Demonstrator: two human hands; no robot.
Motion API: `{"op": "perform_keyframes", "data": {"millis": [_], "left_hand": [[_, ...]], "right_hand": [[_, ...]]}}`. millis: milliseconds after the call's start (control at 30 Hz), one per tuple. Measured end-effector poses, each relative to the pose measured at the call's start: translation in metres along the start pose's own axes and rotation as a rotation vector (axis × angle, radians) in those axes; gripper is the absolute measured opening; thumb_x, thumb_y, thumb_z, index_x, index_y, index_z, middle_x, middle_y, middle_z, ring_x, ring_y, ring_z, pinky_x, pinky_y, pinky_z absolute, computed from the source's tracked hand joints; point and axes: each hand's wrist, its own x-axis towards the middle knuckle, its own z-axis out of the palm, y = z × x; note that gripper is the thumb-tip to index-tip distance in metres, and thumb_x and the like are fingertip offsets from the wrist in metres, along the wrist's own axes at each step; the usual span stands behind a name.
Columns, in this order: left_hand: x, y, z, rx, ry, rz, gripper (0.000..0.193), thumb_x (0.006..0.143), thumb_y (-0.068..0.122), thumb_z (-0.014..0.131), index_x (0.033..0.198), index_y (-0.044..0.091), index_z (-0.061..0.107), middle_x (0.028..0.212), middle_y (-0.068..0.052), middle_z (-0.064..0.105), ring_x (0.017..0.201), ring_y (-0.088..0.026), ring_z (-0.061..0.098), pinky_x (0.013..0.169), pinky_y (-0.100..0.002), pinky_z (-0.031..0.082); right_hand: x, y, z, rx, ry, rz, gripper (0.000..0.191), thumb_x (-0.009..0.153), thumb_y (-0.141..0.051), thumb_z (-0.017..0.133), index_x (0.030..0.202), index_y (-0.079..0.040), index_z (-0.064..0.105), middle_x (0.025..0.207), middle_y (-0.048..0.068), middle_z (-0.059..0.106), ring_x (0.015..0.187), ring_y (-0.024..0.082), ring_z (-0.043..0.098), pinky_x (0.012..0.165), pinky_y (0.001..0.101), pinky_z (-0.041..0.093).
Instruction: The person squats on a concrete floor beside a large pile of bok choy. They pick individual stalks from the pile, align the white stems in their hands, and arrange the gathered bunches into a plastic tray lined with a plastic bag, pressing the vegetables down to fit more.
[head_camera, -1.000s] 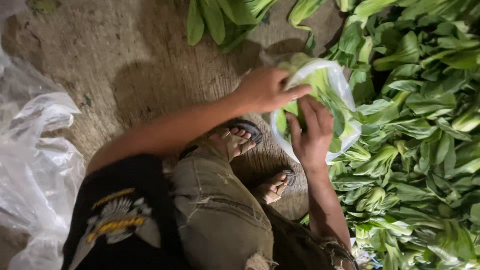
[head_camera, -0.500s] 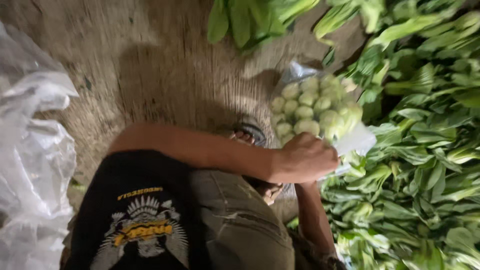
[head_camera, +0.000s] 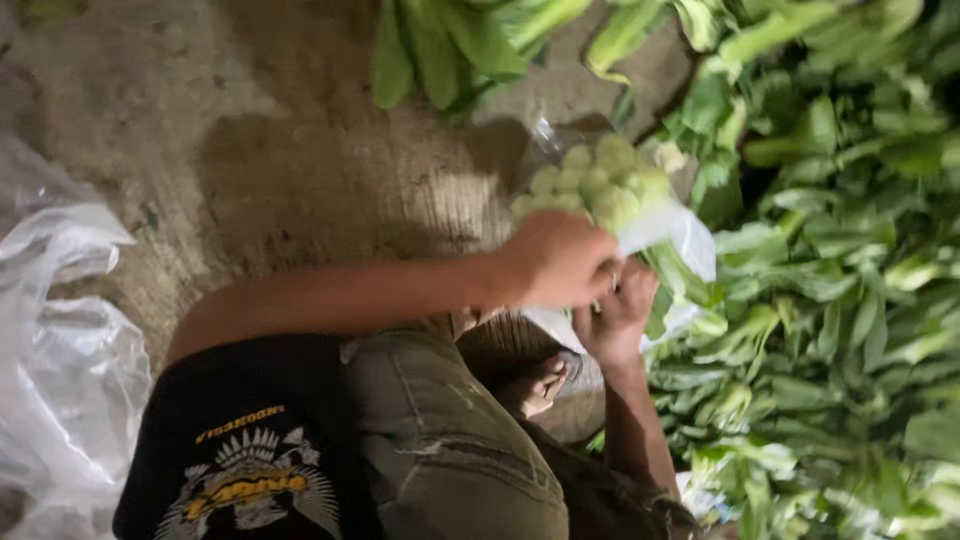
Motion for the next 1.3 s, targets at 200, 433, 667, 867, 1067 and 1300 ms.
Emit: {"op": "perform_keyframes", "data": {"millis": [200, 433, 667, 867, 1067, 1300], "left_hand": [[0.039, 0.005, -0.060, 0.042, 0.077, -0.021, 0.053, 0.095, 0.060, 0.063, 0.076, 0.011, 0.059, 0.060, -0.006, 0.060, 0.049, -0.019, 0.056, 0.049, -0.040, 0.046], [0.074, 0.011, -0.037, 0.241, -0.014, 0.163, 0.039, 0.092, 0.038, 0.069, 0.102, 0.000, 0.067, 0.088, -0.014, 0.070, 0.076, -0.031, 0.071, 0.065, -0.049, 0.057], [0.083, 0.020, -0.026, 0.333, -0.047, 0.303, 0.023, 0.078, 0.005, 0.068, 0.098, -0.004, 0.068, 0.086, -0.018, 0.071, 0.073, -0.029, 0.074, 0.057, -0.037, 0.060], [0.020, 0.037, 0.009, 0.306, 0.401, 0.474, 0.020, 0.087, 0.016, 0.070, 0.096, -0.001, 0.064, 0.088, -0.015, 0.066, 0.071, -0.026, 0.071, 0.056, -0.039, 0.057], [-0.047, 0.031, -0.005, 0.220, 0.205, 0.380, 0.036, 0.082, 0.011, 0.067, 0.115, 0.000, 0.062, 0.096, -0.012, 0.062, 0.079, -0.028, 0.066, 0.069, -0.040, 0.054], [-0.054, 0.030, -0.034, 0.280, 0.087, 0.425, 0.048, 0.080, 0.011, 0.066, 0.126, -0.002, 0.061, 0.100, -0.011, 0.063, 0.079, -0.027, 0.065, 0.072, -0.040, 0.053]], "right_hand": [[0.033, -0.025, -0.057, -0.001, 0.137, 0.214, 0.024, 0.100, -0.003, 0.075, 0.123, -0.001, 0.070, 0.129, 0.010, 0.067, 0.118, 0.029, 0.062, 0.098, 0.0404, 0.052], [0.064, -0.011, -0.038, -0.309, -0.040, 0.150, 0.041, 0.082, -0.019, 0.086, 0.114, -0.001, 0.068, 0.114, 0.014, 0.063, 0.103, 0.035, 0.057, 0.085, 0.0486, 0.043], [0.040, 0.015, -0.013, -0.050, 0.158, 0.063, 0.026, 0.093, -0.007, 0.080, 0.115, -0.001, 0.067, 0.116, 0.015, 0.063, 0.104, 0.036, 0.057, 0.093, 0.0464, 0.046], [0.000, 0.044, 0.036, -0.051, 0.150, 0.081, 0.033, 0.095, -0.016, 0.070, 0.123, 0.001, 0.064, 0.121, 0.021, 0.065, 0.112, 0.042, 0.059, 0.097, 0.0548, 0.046], [-0.010, -0.003, 0.030, 0.088, 0.088, 0.219, 0.042, 0.088, -0.018, 0.068, 0.128, -0.006, 0.064, 0.120, 0.023, 0.068, 0.112, 0.044, 0.063, 0.096, 0.0566, 0.049], [0.016, -0.016, -0.018, -0.006, -0.121, 0.415, 0.058, 0.086, -0.017, 0.074, 0.139, -0.001, 0.059, 0.100, 0.021, 0.070, 0.100, 0.044, 0.066, 0.090, 0.0544, 0.050]]}}
